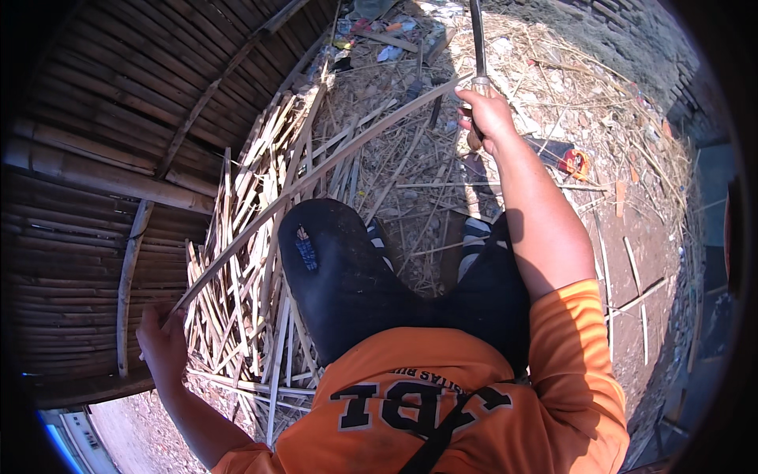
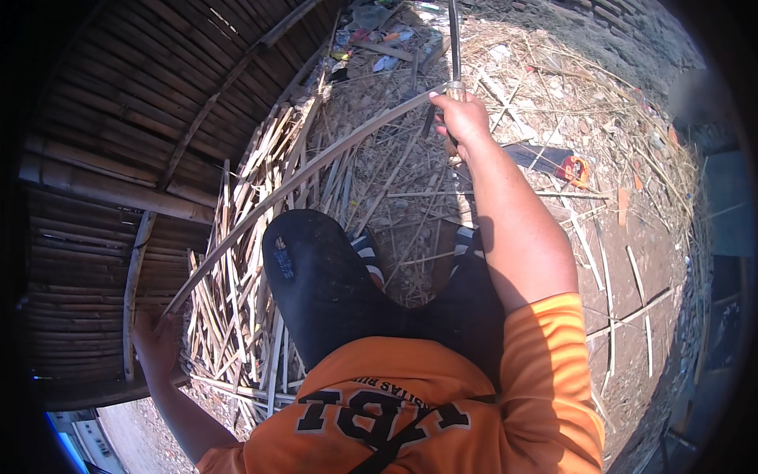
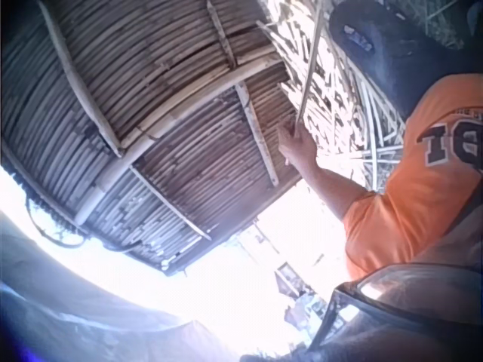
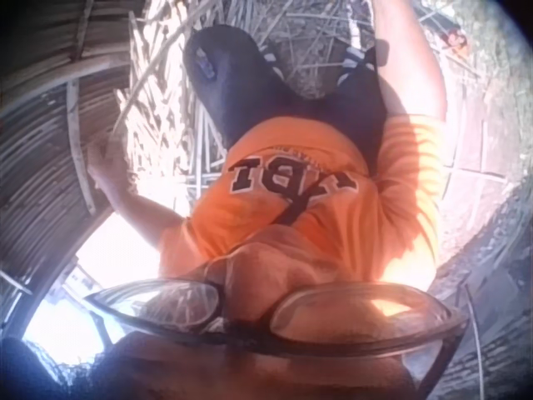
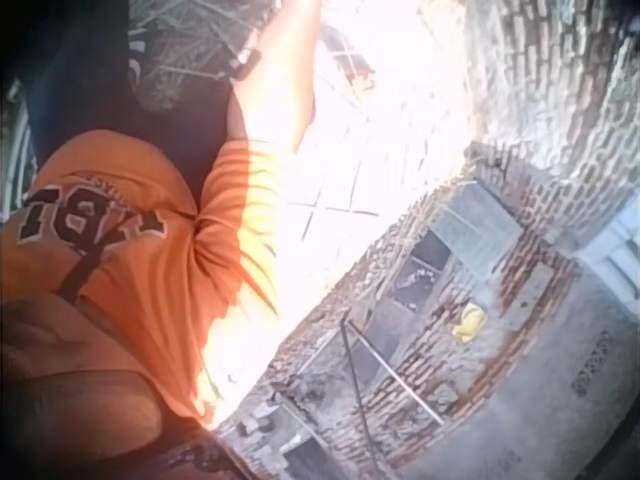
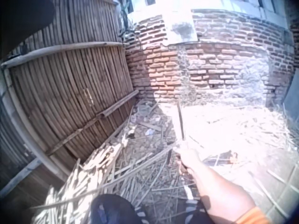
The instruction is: The person shaves a long strip of bamboo with a knife, then uses a hammer to pound the edge of the strip against a wooden block.
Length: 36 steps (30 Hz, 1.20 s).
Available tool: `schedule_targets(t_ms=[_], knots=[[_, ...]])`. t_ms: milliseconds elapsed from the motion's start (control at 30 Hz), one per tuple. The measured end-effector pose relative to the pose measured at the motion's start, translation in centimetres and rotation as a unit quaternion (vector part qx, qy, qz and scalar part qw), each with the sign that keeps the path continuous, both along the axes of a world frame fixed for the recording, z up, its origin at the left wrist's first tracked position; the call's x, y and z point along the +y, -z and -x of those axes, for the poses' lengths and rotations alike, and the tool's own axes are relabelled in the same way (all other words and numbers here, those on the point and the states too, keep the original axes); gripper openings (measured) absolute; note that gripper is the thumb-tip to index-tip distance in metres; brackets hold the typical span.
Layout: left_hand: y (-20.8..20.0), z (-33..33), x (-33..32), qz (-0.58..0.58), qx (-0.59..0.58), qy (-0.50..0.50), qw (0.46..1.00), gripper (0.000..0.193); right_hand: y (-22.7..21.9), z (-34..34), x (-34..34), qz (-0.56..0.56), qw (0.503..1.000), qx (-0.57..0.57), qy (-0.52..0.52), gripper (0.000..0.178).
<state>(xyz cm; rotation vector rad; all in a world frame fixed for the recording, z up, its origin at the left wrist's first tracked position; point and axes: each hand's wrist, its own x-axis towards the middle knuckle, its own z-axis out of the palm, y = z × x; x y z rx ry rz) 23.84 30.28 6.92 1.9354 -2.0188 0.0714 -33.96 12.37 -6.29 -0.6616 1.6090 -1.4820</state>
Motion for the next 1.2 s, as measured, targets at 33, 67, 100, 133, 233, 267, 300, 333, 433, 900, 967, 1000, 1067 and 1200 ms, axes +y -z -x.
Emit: schedule_targets(t_ms=[33,67,100,133,233,267,300,333,433,900,967,1000,1067,1200], knots=[[-1.1,1.1,-1.1,0.028,-0.081,0.011,0.996,0.014,1.1,0.7,-0.5,-0.004,0.998,0.054,0.04,0.032],[-1.6,2.3,-2.7,0.054,-0.157,0.025,0.986,0.015,1.1,1.0,-0.5,-0.005,0.997,0.069,0.036,0.031],[-2.7,3.7,-3.9,0.049,-0.155,0.036,0.986,0.014,1.0,1.1,-0.5,-0.006,0.996,0.081,0.027,0.031],[-4.0,5.2,-4.9,0.043,-0.156,0.041,0.986,0.014,0.8,0.7,-0.7,-0.006,0.996,0.09,0.013,0.03],[-6.5,9.1,-9.2,0.055,-0.277,0.062,0.957,0.014,0.2,0.0,-0.6,0.032,0.993,0.103,-0.037,0.028],[-7.6,10.4,-10.3,0.085,-0.301,0.085,0.946,0.01,-0.2,-0.6,-0.7,0.044,0.992,0.098,-0.066,0.028],[-8.9,11.6,-11.2,0.106,-0.325,0.088,0.936,0.009,-1.1,-1.6,-0.7,0.019,0.991,0.083,-0.103,0.031],[-10.0,13.1,-12.1,0.129,-0.345,0.097,0.925,0.007,-1.6,-2.6,-0.3,0.036,0.99,0.062,-0.119,0.031],[-13.1,18.3,-13.0,0.167,-0.376,0.144,0.9,0.008,-3.1,-5.8,0.3,0.083,0.98,0.032,-0.179,0.036],[-16.6,27.3,-12.7,0.457,-0.305,0.442,0.71,0.037,-4.5,-10.6,-3.0,0.221,0.946,0.145,-0.186,0.032],[-15.4,26.7,-15.0,0.53,-0.178,0.533,0.635,0.049,-4.1,-9.7,-3.1,0.241,0.954,0.057,-0.168,0.025],[-15.1,25.8,-15.4,0.559,-0.124,0.567,0.592,0.055,-4.9,-10.5,-3.2,0.249,0.953,-0.003,-0.172,0.023],[-12.4,24.7,-16.0,0.58,0.001,0.516,0.63,0.069,-5.8,-11.8,-3.5,0.259,0.946,-0.049,-0.189,0.022],[-8.0,26.2,-17.8,0.262,0.269,0.35,0.858,0.088,-5.5,-12.3,-4.3,0.257,0.941,0.029,-0.217,0.025]])
